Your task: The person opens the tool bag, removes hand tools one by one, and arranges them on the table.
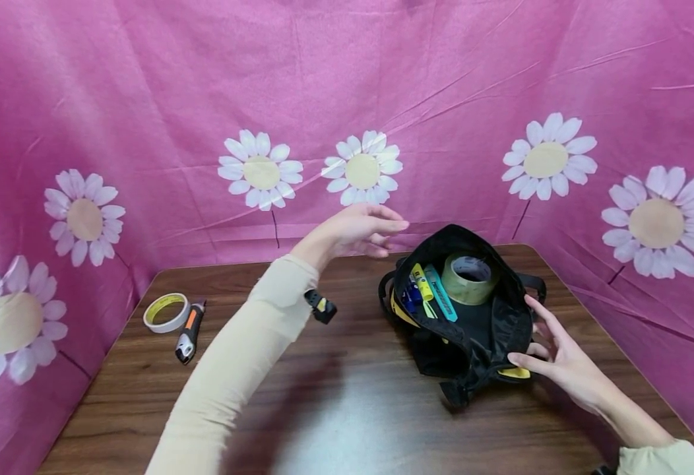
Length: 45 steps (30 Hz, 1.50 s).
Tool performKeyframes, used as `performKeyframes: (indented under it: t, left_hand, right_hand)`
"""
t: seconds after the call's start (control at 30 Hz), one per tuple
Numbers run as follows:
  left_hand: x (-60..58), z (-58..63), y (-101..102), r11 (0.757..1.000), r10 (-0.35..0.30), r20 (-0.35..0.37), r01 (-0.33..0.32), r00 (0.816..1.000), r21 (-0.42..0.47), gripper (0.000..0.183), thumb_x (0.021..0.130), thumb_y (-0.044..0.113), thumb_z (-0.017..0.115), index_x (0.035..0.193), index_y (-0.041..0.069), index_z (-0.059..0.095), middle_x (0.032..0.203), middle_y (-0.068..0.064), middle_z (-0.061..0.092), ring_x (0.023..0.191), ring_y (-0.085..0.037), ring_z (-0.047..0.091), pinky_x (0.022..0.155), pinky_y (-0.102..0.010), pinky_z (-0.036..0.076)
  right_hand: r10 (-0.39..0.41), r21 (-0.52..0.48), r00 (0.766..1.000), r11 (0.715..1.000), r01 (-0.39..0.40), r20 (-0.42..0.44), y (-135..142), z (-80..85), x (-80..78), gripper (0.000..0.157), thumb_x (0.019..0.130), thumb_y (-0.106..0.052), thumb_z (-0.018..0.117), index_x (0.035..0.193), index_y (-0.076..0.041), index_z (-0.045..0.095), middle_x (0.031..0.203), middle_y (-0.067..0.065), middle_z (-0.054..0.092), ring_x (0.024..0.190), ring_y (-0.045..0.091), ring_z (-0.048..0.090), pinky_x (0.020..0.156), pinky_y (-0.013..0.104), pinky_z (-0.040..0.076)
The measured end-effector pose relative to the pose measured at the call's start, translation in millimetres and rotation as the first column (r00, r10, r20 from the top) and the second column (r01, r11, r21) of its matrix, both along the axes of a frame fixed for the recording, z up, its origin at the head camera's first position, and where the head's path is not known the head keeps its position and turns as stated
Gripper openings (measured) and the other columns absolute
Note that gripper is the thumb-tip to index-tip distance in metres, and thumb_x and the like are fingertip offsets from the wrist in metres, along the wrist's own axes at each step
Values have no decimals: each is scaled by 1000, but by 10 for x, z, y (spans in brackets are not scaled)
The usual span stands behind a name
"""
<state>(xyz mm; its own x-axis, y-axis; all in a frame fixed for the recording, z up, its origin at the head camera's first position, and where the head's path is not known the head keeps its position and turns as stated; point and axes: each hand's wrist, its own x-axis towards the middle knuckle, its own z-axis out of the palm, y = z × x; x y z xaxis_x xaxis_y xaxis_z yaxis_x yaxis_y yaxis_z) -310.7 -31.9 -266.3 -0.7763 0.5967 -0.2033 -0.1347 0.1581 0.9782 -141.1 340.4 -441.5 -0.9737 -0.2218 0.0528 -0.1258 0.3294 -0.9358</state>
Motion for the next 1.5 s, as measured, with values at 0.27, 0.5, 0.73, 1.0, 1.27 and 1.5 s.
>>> performKeyframes:
  t: [0.27, 0.5, 0.73, 1.0, 1.27, 1.5]
  left_hand:
    - [-93, 17, 607, 996, -48, 41, 45, 998, 79, 30, 99, 16, 69, 125, 2, 64, 107, -6, 66, 83, -18, 64, 76, -28, 60]
    - [-136, -131, 1041, 997, -61, 67, 59, 996, 44, 30, 97, 20, 71, 123, 5, 69, 132, -10, 64, 88, -18, 64, 80, -28, 59]
    - [-199, -399, 1252, 996, -60, 96, 66, 994, -62, 34, 97, 26, 72, 126, 9, 69, 132, -8, 65, 105, -20, 65, 97, -35, 56]
    - [-246, -716, 1231, 989, -21, 113, 37, 993, -146, 68, 95, 26, 74, 153, 8, 42, 157, -9, 42, 147, -33, 34, 115, -42, 40]
    - [-303, -875, 1104, 981, 43, 198, -4, 979, -193, 91, 93, 28, 77, 162, 13, 20, 163, -11, 29, 148, -35, 30, 116, -48, 39]
    - [-335, -999, 1077, 974, 52, 246, 5, 968, -225, 79, 93, 29, 76, 156, 11, 32, 158, -12, 37, 145, -36, 36, 113, -50, 41]
  right_hand:
    - [-6, -22, 1000, 1000, 6, 6, -2, 20, 16, 100, 97, 2, 65, 163, -35, 0, 149, 21, 23, 108, 7, 63, 81, 24, 56]
    - [-6, -28, 1000, 1000, 6, 15, -1, 17, 18, 100, 97, 1, 66, 163, -34, 0, 152, 21, 19, 107, 7, 63, 80, 26, 57]
    - [-2, -33, 1000, 999, 2, 9, -8, 2, 13, 100, 97, 2, 66, 163, -34, 0, 154, 24, 16, 108, 7, 63, 80, 26, 57]
    - [-30, -9, 999, 999, 31, 27, 0, 29, 39, 100, 96, -3, 69, 163, -35, 1, 159, 28, 4, 113, -4, 53, 82, 25, 56]
    - [-9, -7, 1000, 1000, 9, 16, 16, 19, 61, 98, 98, 0, 65, 163, -34, 0, 157, 26, 12, 115, -2, 55, 82, 26, 56]
    - [-10, 2, 1000, 1000, 10, 8, 2, 15, 50, 99, 97, 0, 66, 163, -34, 1, 158, 26, 9, 115, -3, 54, 82, 25, 56]
